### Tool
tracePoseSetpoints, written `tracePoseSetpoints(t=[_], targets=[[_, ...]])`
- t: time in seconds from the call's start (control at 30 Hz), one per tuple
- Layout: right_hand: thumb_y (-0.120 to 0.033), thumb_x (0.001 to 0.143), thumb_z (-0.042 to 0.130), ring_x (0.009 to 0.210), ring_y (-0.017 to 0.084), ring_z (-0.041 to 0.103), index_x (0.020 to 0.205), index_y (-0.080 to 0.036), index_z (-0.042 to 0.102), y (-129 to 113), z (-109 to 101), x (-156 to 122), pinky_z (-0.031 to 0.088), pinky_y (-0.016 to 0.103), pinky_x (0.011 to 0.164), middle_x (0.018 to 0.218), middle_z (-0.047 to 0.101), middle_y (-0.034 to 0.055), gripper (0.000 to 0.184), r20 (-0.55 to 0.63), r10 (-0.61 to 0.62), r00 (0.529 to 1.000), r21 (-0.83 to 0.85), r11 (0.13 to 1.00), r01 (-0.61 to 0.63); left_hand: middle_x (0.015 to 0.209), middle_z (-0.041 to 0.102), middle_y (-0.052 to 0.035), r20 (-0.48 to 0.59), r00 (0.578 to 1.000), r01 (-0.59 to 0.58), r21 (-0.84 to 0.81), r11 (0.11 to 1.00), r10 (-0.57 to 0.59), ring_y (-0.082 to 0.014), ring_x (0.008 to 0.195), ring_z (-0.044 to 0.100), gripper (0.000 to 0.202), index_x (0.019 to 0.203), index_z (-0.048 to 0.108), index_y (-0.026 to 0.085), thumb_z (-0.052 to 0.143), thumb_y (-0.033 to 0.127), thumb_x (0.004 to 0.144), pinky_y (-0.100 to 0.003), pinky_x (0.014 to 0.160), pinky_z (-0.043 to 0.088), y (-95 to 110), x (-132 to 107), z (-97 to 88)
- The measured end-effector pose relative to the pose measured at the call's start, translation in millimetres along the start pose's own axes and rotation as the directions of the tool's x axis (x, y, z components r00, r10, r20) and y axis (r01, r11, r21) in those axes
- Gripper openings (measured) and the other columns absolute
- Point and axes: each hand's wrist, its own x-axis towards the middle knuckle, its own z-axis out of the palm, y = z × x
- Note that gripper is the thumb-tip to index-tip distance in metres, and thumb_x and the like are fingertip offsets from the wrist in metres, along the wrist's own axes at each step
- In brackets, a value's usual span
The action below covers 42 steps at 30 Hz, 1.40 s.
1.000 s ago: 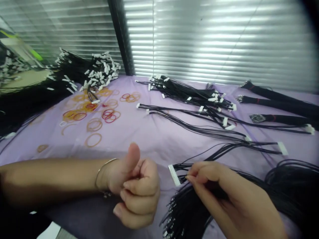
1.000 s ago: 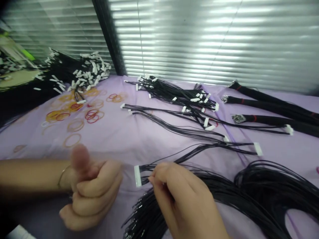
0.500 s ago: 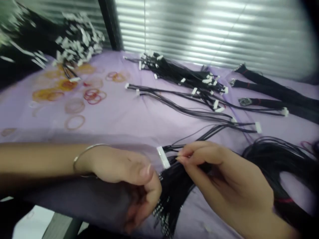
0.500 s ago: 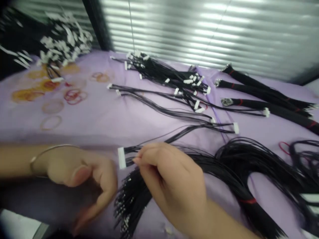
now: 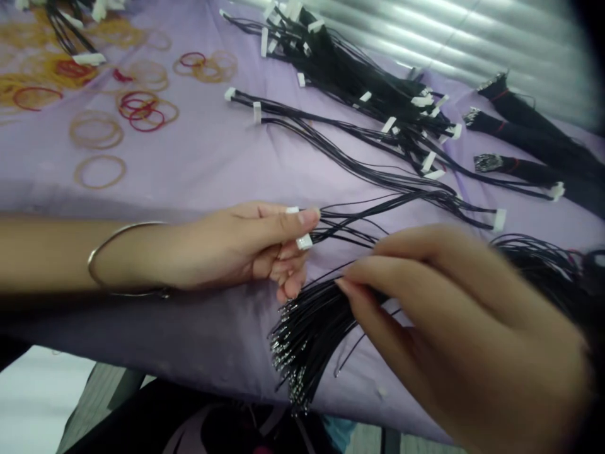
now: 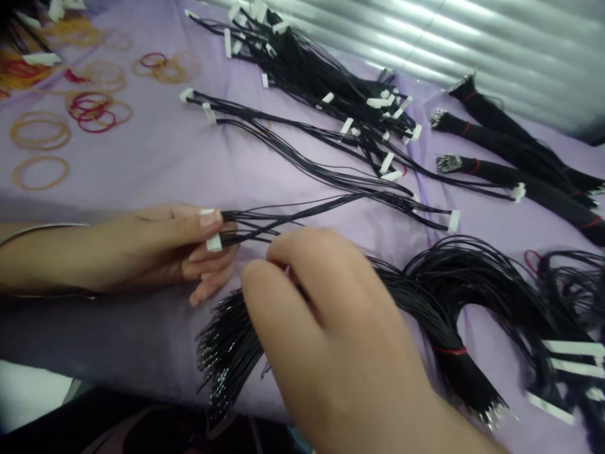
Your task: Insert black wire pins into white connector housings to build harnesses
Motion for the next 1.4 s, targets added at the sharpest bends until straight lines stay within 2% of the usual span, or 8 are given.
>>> tracePoseSetpoints(t=[0.13,0.27,0.4,0.53,0.63,0.77,0.97,1.4], targets=[[-0.011,0.085,0.057,0.092,0.019,0.061,0.091,-0.022,0.065,11.0,8.3,3.1,0.053,0.034,0.082,0.098,0.064,0.0047,0.015,0.259,-0.045,0.965,-0.023,0.998,0.053,0.055,0.046,0.0054,-0.044,0.997,-0.063,-0.042,0.997,0.061,-0.007,0.054,0.057,0.043,0.06,0.046,0.014,0.054,0.04,0.093,-0.016,0.058,0.049,-1.9,3.9,0.7],[-0.007,0.084,0.056,0.097,0.02,0.059,0.088,-0.02,0.064,18.1,14.9,3.3,0.05,0.038,0.088,0.099,0.064,0.0052,0.016,0.369,-0.059,0.928,0.016,0.998,0.057,0.056,0.047,0.0056,-0.023,0.998,-0.066,-0.086,0.994,0.064,-0.0055,0.056,0.057,0.044,0.063,0.048,0.012,0.038,0.035,0.1,-0.015,0.06,0.048,-2.7,3.3,-0.4],[-0.009,0.089,0.052,0.096,0.014,0.06,0.094,-0.021,0.062,14.4,11.7,4.8,0.049,0.029,0.089,0.099,0.066,0.0009,0.016,0.245,-0.089,0.966,0.192,0.981,0.042,0.058,0.05,0.003,0.016,0.999,-0.042,-0.128,0.991,0.044,-0.0094,0.059,0.059,0.043,0.063,0.048,0.013,0.051,0.043,0.095,-0.018,0.061,0.05,-4.8,2.0,-3.9],[-0.012,0.089,0.055,0.077,0.007,0.063,0.097,-0.026,0.062,8.1,4.4,9.2,0.049,0.018,0.069,0.087,0.068,-0.0054,0.017,0.003,0.009,1.0,0.252,0.968,-0.01,0.06,0.048,0.002,-0.017,1.0,0.013,-0.174,0.985,-0.016,-0.0114,0.061,0.057,0.043,0.066,0.047,0.014,0.054,0.047,0.092,-0.022,0.063,0.05,-6.3,1.1,-4.7],[-0.011,0.085,0.058,0.066,0.007,0.059,0.09,-0.024,0.064,5.7,0.1,12.1,0.046,0.019,0.059,0.076,0.065,-0.0052,0.015,-0.158,0.095,0.983,0.198,0.978,-0.063,0.061,0.048,0.0014,-0.012,1.0,0.018,-0.142,0.99,-0.02,-0.0122,0.062,0.056,0.042,0.068,0.046,0.014,0.054,0.048,0.091,-0.023,0.065,0.049,-7.2,0.6,-5.0],[-0.009,0.078,0.061,0.056,0.007,0.05,0.076,-0.019,0.064,6.8,-1.7,14.2,0.04,0.02,0.052,0.065,0.058,-0.0037,0.011,-0.324,0.189,0.927,0.132,0.979,-0.153,0.067,0.052,-0.0005,0.086,0.996,-0.02,0.023,1.0,0.018,-0.0123,0.065,0.055,0.044,0.069,0.046,0.014,0.049,0.051,0.093,-0.023,0.066,0.045,-6.4,-2.9,-5.6],[-0.011,0.077,0.064,0.053,0.005,0.045,0.072,-0.02,0.065,6.1,1.9,14.9,0.035,0.018,0.047,0.063,0.06,-0.0062,0.01,-0.283,0.244,0.928,0.208,0.96,-0.189,0.075,0.058,-0.0041,0.177,0.984,-0.071,0.505,0.86,-0.022,-0.0135,0.073,0.051,0.048,0.075,0.043,0.016,0.029,0.056,0.097,-0.025,0.072,0.042,3.1,-10.4,-6.0],[-0.005,0.073,0.066,0.05,0.002,0.051,0.061,-0.024,0.067,0.9,-5.4,16.4,0.035,0.013,0.043,0.058,0.063,-0.0108,0.023,-0.13,0.276,0.952,0.427,0.882,-0.197,0.078,0.059,-0.0065,0.254,0.967,-0.192,0.739,0.646,-0.004,-0.015,0.073,0.057,0.054,0.083,0.057,0.013,0.027,0.055,0.098,-0.023,0.07,0.048,12.6,-11.6,1.2]])
